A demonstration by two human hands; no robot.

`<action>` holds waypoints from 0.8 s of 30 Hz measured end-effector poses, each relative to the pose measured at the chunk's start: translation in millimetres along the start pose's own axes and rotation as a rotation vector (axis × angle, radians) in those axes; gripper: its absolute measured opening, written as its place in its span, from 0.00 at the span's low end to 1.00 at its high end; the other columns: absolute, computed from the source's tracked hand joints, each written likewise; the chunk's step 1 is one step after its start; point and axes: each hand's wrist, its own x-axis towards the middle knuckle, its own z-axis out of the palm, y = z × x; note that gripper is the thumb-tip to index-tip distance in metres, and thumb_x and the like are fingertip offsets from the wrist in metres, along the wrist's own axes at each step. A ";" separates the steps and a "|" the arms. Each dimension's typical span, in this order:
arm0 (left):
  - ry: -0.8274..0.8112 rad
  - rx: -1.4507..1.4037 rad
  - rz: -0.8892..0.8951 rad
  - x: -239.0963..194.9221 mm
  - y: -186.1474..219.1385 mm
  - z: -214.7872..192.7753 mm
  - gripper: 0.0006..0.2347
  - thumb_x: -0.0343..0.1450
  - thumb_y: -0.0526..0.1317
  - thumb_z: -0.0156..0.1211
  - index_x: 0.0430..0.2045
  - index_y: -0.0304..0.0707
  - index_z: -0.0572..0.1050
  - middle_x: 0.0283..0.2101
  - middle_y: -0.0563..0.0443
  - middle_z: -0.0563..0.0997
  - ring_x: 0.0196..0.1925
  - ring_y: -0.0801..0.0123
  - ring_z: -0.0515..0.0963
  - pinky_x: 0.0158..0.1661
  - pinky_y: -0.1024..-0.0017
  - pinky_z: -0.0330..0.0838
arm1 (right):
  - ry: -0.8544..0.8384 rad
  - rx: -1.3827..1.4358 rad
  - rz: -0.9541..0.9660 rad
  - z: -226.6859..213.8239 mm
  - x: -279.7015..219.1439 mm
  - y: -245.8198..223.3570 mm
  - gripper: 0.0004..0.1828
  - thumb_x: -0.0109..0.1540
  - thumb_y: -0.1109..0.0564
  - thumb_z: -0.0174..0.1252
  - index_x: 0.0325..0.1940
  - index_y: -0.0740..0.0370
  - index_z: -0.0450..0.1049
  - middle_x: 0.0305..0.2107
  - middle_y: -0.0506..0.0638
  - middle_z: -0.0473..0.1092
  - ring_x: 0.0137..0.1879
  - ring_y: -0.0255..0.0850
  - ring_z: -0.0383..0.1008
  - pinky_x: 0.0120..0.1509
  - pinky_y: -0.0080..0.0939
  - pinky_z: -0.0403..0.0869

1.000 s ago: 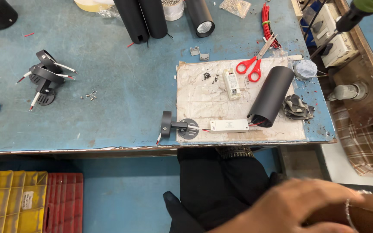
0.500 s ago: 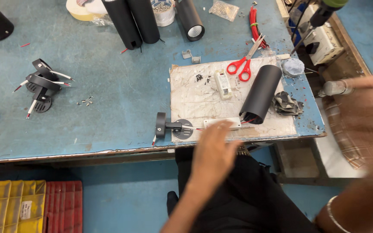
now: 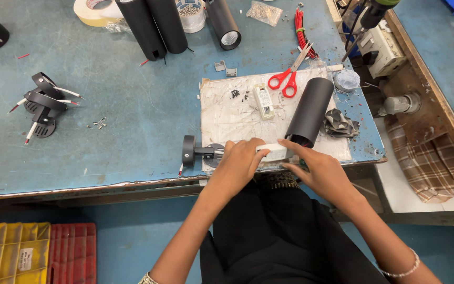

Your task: The person connects wires to a lighting driver and inserts the assembly into a cylindrical black metal housing using a screwdriver.

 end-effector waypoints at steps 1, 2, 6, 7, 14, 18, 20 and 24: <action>-0.035 -0.059 -0.091 0.9 3.7 -0.4 0.12 0.77 0.45 0.54 0.48 0.36 0.73 0.34 0.43 0.82 0.45 0.54 0.79 0.55 0.60 0.64 | 0.042 0.005 -0.090 1.7 2.7 1.1 0.30 0.58 0.48 0.64 0.65 0.45 0.70 0.39 0.57 0.78 0.42 0.56 0.79 0.44 0.51 0.76; -0.035 -0.058 -0.093 1.2 7.6 -0.1 0.12 0.77 0.45 0.54 0.48 0.36 0.73 0.34 0.43 0.82 0.45 0.54 0.79 0.55 0.60 0.64 | 0.084 0.009 -0.179 3.9 5.3 2.6 0.30 0.58 0.46 0.65 0.64 0.46 0.71 0.40 0.58 0.78 0.42 0.56 0.79 0.43 0.51 0.76; -0.010 0.078 -0.202 -3.6 13.9 -2.5 0.12 0.77 0.45 0.56 0.46 0.36 0.72 0.37 0.42 0.82 0.45 0.52 0.78 0.51 0.60 0.64 | 0.026 -0.073 -0.189 11.7 15.9 6.3 0.25 0.60 0.46 0.63 0.63 0.43 0.72 0.39 0.55 0.79 0.42 0.55 0.79 0.43 0.52 0.76; 0.077 0.186 -0.172 -5.9 13.7 -4.6 0.11 0.75 0.45 0.58 0.44 0.36 0.73 0.43 0.45 0.81 0.48 0.53 0.77 0.50 0.57 0.63 | -0.027 -0.115 -0.190 11.7 17.4 5.5 0.25 0.60 0.47 0.62 0.63 0.44 0.72 0.39 0.55 0.79 0.43 0.55 0.79 0.43 0.53 0.76; 0.423 0.279 0.078 -37.5 -5.7 -31.7 0.11 0.64 0.37 0.64 0.38 0.37 0.79 0.56 0.41 0.76 0.60 0.50 0.71 0.54 0.54 0.56 | -0.238 -0.277 -0.046 3.2 24.1 -15.4 0.24 0.64 0.48 0.56 0.65 0.45 0.69 0.31 0.57 0.78 0.40 0.56 0.79 0.41 0.58 0.75; 0.372 0.261 -0.024 -35.2 -13.9 -18.7 0.06 0.66 0.31 0.62 0.31 0.39 0.82 0.43 0.50 0.81 0.52 0.59 0.76 0.55 0.54 0.56 | -0.250 -0.345 -0.007 7.9 26.0 -24.1 0.28 0.63 0.49 0.56 0.69 0.46 0.65 0.28 0.59 0.77 0.38 0.58 0.78 0.40 0.60 0.74; 0.315 0.173 -0.106 -36.1 -17.5 -17.5 0.06 0.68 0.29 0.62 0.33 0.39 0.83 0.36 0.53 0.81 0.46 0.63 0.77 0.55 0.57 0.57 | -0.231 -0.376 0.055 11.9 23.6 -24.6 0.32 0.64 0.46 0.56 0.72 0.44 0.61 0.29 0.59 0.76 0.39 0.58 0.78 0.42 0.59 0.74; 0.376 0.029 -0.069 -39.1 -16.8 -13.2 0.08 0.67 0.28 0.59 0.34 0.37 0.83 0.33 0.52 0.82 0.43 0.62 0.77 0.50 0.63 0.64 | 0.135 -0.121 -0.354 23.1 16.3 -28.5 0.30 0.59 0.51 0.61 0.65 0.55 0.69 0.35 0.61 0.77 0.39 0.59 0.77 0.39 0.56 0.73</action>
